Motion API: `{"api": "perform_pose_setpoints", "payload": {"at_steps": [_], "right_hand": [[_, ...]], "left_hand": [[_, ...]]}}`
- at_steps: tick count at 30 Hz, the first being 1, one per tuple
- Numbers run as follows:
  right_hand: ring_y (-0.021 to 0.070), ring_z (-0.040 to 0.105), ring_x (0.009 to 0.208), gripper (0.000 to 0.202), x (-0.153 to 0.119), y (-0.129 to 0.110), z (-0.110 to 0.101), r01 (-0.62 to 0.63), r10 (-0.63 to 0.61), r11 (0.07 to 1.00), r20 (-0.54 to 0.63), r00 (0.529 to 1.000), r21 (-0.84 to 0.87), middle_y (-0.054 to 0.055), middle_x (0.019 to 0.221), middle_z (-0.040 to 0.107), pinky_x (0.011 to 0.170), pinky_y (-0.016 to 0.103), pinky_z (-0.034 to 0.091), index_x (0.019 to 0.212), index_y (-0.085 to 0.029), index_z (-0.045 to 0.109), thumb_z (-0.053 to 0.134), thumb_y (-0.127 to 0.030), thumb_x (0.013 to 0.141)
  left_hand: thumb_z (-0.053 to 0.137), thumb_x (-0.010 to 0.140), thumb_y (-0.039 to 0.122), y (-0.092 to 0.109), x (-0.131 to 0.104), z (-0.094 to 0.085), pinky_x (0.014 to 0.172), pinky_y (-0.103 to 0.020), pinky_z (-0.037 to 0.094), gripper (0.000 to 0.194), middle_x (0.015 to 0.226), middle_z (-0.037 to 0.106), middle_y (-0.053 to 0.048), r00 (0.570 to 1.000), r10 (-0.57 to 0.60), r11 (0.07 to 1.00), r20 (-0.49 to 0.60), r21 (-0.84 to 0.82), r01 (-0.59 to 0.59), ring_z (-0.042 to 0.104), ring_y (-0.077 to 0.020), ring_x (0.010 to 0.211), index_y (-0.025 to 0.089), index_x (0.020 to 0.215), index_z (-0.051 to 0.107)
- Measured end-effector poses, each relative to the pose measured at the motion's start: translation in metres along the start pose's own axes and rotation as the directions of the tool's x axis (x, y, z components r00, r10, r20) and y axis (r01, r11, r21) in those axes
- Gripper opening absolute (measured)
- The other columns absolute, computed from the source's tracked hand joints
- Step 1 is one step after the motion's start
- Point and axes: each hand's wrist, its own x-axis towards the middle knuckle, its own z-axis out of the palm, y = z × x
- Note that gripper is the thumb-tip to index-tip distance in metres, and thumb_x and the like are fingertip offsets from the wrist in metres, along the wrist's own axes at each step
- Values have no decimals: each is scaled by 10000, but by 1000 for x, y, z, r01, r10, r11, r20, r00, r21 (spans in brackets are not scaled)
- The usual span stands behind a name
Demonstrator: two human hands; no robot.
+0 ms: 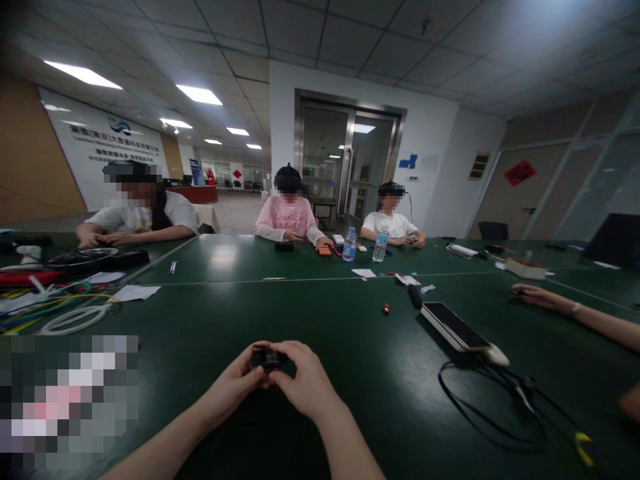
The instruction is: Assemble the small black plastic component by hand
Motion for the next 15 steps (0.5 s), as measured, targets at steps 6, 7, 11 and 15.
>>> {"api": "perform_pose_setpoints", "payload": {"at_steps": [6,7,11,15], "right_hand": [[181,563,986,306,0,3,1,11,-12,1000,-22,1000,-21,12,1025,607,885,349,436,1005,-270,601,604,-124,736],[179,565,980,303,0,3,1,13,-13,1000,-28,1000,-23,11,1021,609,879,345,438,998,-269,603,605,-120,734],[178,572,958,278,1,4,1,24,-25,999,-60,998,-21,12,992,620,863,342,443,965,-261,610,609,-118,727],[178,575,954,243,1,7,3,46,-47,999,-86,995,-13,17,982,628,865,348,443,924,-255,628,605,-117,726]], "left_hand": [[625,750,317,-6,3,-2,684,-315,448,396,841,647,-53,1000,-5,999,0,-46,5,608,-173,732,181,1098,494],[625,748,328,-5,3,-2,686,-317,448,400,842,649,-58,1000,-9,998,7,-55,9,609,-175,733,174,1095,497],[619,755,325,-2,2,0,695,-322,447,388,868,648,-61,1000,-15,997,10,-76,16,610,-176,747,182,1095,498],[634,743,318,-3,2,0,674,-315,445,356,840,643,-50,1000,-5,996,-16,-90,4,611,-169,721,188,1053,515]]}}
